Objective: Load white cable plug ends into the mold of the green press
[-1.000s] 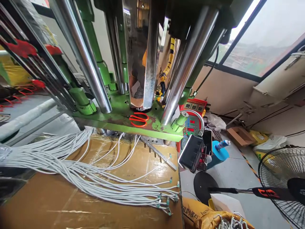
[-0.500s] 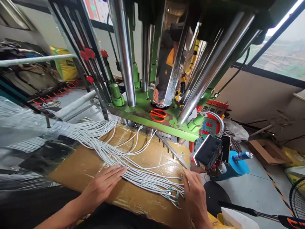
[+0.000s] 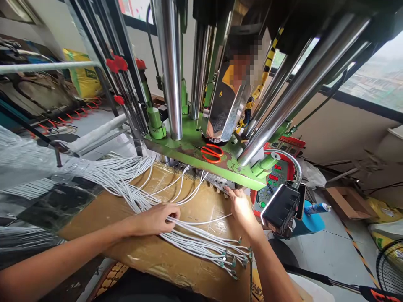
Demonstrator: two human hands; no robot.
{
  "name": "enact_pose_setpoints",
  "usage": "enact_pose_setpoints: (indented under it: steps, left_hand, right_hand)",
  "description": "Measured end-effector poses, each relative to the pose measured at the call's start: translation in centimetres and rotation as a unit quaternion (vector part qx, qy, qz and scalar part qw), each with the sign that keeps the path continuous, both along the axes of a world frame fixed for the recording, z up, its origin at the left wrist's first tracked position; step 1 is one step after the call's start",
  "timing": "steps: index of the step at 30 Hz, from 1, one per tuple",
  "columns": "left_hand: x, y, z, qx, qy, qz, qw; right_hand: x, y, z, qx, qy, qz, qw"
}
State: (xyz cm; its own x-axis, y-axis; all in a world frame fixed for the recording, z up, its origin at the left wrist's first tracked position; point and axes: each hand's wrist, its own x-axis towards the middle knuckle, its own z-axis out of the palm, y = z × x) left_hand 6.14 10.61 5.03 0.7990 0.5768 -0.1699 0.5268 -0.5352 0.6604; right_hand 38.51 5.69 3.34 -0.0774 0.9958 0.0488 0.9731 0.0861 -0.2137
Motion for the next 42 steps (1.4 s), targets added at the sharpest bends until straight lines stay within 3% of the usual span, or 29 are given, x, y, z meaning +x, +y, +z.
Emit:
enact_pose_setpoints:
  steps: [3, 7, 10, 13, 16, 18, 23, 26, 29, 31, 33, 36, 39, 42]
  left_hand:
    - [0.1, 1.8, 0.8, -0.147, -0.025, 0.028, 0.988]
    - [-0.5, 2.7, 1.3, -0.295, -0.060, 0.029, 0.953]
    - [-0.8, 2.7, 1.2, -0.306, -0.064, 0.041, 0.949]
    - [-0.8, 2.6, 1.0, -0.283, -0.065, 0.026, 0.956]
    - [-0.6, 2.3, 1.0, -0.228, -0.077, 0.019, 0.970]
    - [-0.7, 2.1, 1.3, -0.199, -0.081, 0.028, 0.976]
    - [-2.7, 1.2, 3.2, -0.200, -0.069, 0.044, 0.976]
    - [-2.8, -1.0, 4.2, -0.166, -0.037, -0.009, 0.985]
    - [-0.2, -4.8, 4.0, -0.253, -0.044, -0.062, 0.964]
    - [1.9, -7.5, 3.2, -0.367, -0.076, -0.027, 0.927]
    - [2.9, -9.3, 2.0, -0.414, -0.127, 0.033, 0.901]
    - [2.0, -10.3, 0.2, -0.451, -0.159, 0.057, 0.876]
    - [0.8, -10.3, -0.8, -0.500, -0.157, 0.053, 0.850]
    - [1.4, -10.4, -1.2, -0.539, -0.222, 0.077, 0.809]
  right_hand:
    - [-1.1, 1.9, 1.0, -0.006, 0.016, 0.003, 1.000]
    - [-5.0, 1.4, 3.6, -0.013, 0.078, 0.034, 0.996]
    - [-8.5, 0.0, 5.9, -0.072, 0.162, 0.104, 0.979]
    - [-10.9, -0.9, 6.9, -0.142, 0.230, 0.158, 0.950]
    - [-11.8, -1.3, 6.2, -0.160, 0.216, 0.149, 0.952]
    - [-11.4, -1.6, 5.2, -0.138, 0.144, 0.140, 0.970]
    - [-6.5, -3.8, 3.1, -0.070, -0.037, 0.099, 0.992]
    - [-4.7, -6.1, 2.5, -0.041, -0.100, 0.063, 0.992]
    - [-6.6, -8.2, 2.2, 0.021, -0.164, 0.110, 0.980]
    - [-8.3, -9.1, 2.4, 0.050, -0.161, 0.163, 0.972]
    - [-8.7, -9.7, 3.1, 0.033, -0.091, 0.185, 0.978]
    - [-6.7, -10.1, 4.5, -0.055, 0.117, 0.137, 0.982]
    - [-6.0, -10.2, 4.8, -0.132, 0.346, 0.055, 0.927]
    - [-9.2, -10.3, 3.7, -0.148, 0.440, 0.043, 0.885]
